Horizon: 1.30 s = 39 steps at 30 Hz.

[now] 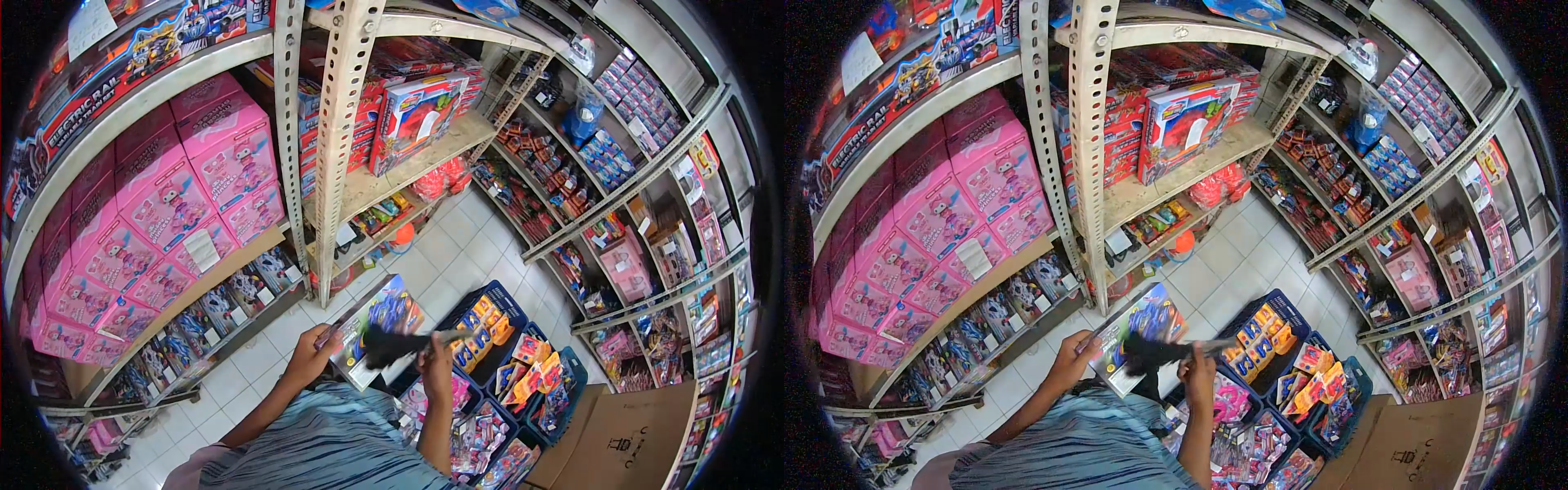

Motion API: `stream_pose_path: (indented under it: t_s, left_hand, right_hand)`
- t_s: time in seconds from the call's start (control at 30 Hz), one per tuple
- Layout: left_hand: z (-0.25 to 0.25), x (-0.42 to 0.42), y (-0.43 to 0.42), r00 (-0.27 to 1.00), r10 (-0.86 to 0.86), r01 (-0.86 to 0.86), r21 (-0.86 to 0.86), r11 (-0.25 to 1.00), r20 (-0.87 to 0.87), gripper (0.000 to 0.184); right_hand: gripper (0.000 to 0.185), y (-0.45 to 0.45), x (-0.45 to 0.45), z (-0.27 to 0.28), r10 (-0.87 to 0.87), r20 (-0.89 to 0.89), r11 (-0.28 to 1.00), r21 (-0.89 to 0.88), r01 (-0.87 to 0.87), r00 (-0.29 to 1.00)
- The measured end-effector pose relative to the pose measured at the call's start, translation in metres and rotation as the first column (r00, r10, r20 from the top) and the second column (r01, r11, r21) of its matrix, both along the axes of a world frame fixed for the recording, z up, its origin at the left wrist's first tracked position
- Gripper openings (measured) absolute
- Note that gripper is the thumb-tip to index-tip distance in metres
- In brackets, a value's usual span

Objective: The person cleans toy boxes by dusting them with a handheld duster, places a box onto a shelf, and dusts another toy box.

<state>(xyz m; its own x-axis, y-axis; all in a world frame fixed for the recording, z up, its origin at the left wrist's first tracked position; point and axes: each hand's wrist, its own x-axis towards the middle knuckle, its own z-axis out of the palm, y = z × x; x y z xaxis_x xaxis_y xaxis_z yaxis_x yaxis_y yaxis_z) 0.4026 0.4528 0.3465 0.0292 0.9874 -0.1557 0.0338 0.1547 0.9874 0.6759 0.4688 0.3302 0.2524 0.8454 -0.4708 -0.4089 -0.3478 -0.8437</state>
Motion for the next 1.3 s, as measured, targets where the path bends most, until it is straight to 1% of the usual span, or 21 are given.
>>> stream_pose_path:
  t_s: [0.03, 0.17, 0.2, 0.27, 0.37, 0.4, 0.47, 0.6, 0.67, 0.73, 0.77, 0.8, 0.87, 0.9, 0.97, 1.03, 1.13, 1.17, 1.23, 1.27, 1.3]
  left_hand:
    - [0.001, -0.004, 0.001, 0.999, -0.018, 0.017, -0.010, 1.000, -0.029, 0.034]
    - [0.009, -0.014, 0.004, 1.000, -0.028, 0.028, 0.006, 1.000, 0.002, 0.036]
    - [0.004, -0.017, 0.005, 0.999, -0.034, 0.034, 0.018, 0.999, -0.004, 0.036]
    - [0.007, -0.026, 0.008, 0.999, -0.043, 0.043, 0.010, 0.999, -0.022, 0.036]
    - [0.020, -0.035, 0.005, 0.997, -0.059, 0.059, -0.004, 0.998, -0.039, 0.034]
    - [0.019, -0.037, 0.005, 0.997, -0.063, 0.064, 0.036, 0.997, -0.038, 0.033]
    - [0.013, -0.039, -0.001, 0.997, -0.061, 0.065, 0.068, 0.996, -0.052, 0.032]
    - [0.013, -0.041, -0.006, 0.998, -0.031, 0.033, 0.034, 0.999, -0.060, 0.030]
    - [0.011, -0.042, -0.006, 0.997, -0.031, 0.034, 0.045, 0.998, -0.066, 0.029]
    - [0.020, -0.041, -0.004, 0.998, -0.026, 0.028, 0.039, 0.999, -0.049, 0.029]
    - [0.024, -0.041, -0.004, 0.999, -0.020, 0.021, 0.035, 0.999, -0.042, 0.029]
    - [0.023, -0.042, -0.005, 0.999, -0.004, 0.006, 0.048, 0.999, -0.049, 0.029]
    - [0.020, -0.043, -0.005, 0.998, 0.025, -0.021, 0.073, 0.997, -0.063, 0.029]
    - [0.020, -0.044, -0.006, 0.997, 0.007, -0.002, 0.067, 0.998, -0.075, 0.029]
    - [0.020, -0.048, -0.005, 0.995, -0.026, 0.032, 0.057, 0.998, -0.095, 0.031]
    - [0.022, -0.046, -0.006, 0.997, -0.005, 0.010, 0.073, 0.997, -0.074, 0.031]
    - [0.018, -0.050, -0.006, 0.998, 0.026, -0.021, 0.093, 0.995, -0.058, 0.031]
    - [0.013, -0.050, -0.006, 0.998, 0.050, -0.047, 0.097, 0.994, -0.036, 0.030]
    - [-0.003, -0.061, -0.007, 0.998, 0.040, -0.036, 0.076, 0.996, -0.049, 0.032]
    - [-0.022, -0.068, -0.007, 0.994, 0.113, -0.112, 0.078, 0.991, -0.010, 0.032]
    - [-0.027, -0.070, -0.005, 0.982, 0.187, -0.189, 0.077, 0.979, 0.028, 0.034]
  right_hand:
    - [0.031, 0.000, -0.003, 0.001, 0.050, 0.048, 0.998, -0.034, -0.049, 0.998]
    - [0.029, 0.014, 0.003, -0.019, -0.271, -0.028, 0.950, 0.151, 0.272, 0.962]
    - [0.029, 0.018, 0.000, -0.018, -0.311, -0.124, 0.936, 0.134, 0.326, 0.942]
    - [0.032, 0.019, -0.007, -0.005, -0.139, -0.082, 0.986, 0.078, 0.145, 0.987]
    - [0.032, 0.023, -0.021, 0.014, -0.163, -0.001, 0.981, 0.111, 0.162, 0.987]
    - [0.027, 0.027, -0.008, -0.006, -0.193, -0.100, 0.971, 0.123, 0.204, 0.976]
    - [0.031, 0.038, -0.003, -0.019, -0.284, -0.171, 0.935, 0.168, 0.312, 0.943]
    - [0.034, 0.040, -0.017, 0.016, 0.169, 0.089, 0.985, 0.030, -0.173, 0.982]
    - [0.037, 0.047, -0.015, -0.002, -0.065, 0.021, 0.992, 0.111, 0.063, 0.998]
    - [0.040, 0.061, -0.022, -0.004, -0.304, -0.126, 0.924, 0.205, 0.324, 0.944]
    - [0.041, 0.063, -0.024, -0.004, -0.305, -0.130, 0.919, 0.218, 0.328, 0.943]
    - [0.040, 0.061, -0.028, 0.001, -0.149, -0.018, 0.970, 0.194, 0.150, 0.989]
    - [0.039, 0.053, -0.033, 0.012, 0.184, 0.186, 0.975, 0.088, -0.203, 0.965]
    - [0.038, 0.051, -0.041, 0.025, 0.212, 0.210, 0.969, 0.079, -0.233, 0.954]
    - [0.038, 0.063, -0.030, -0.011, -0.036, 0.046, 0.977, 0.211, 0.026, 0.998]
    - [0.038, 0.071, -0.035, -0.003, -0.184, -0.096, 0.947, 0.250, 0.203, 0.978]
    - [0.036, 0.057, -0.047, 0.029, 0.057, 0.239, 0.992, 0.095, -0.082, 0.969]
    - [0.037, 0.053, -0.043, 0.029, 0.133, 0.270, 0.979, 0.116, -0.169, 0.954]
    - [0.038, 0.059, -0.025, 0.009, -0.064, 0.107, 0.984, 0.170, 0.045, 0.992]
    - [0.038, 0.063, -0.015, -0.001, -0.154, 0.023, 0.971, 0.186, 0.147, 0.988]
    - [0.037, 0.064, -0.011, 0.003, -0.136, -0.029, 0.972, 0.191, 0.139, 0.990]
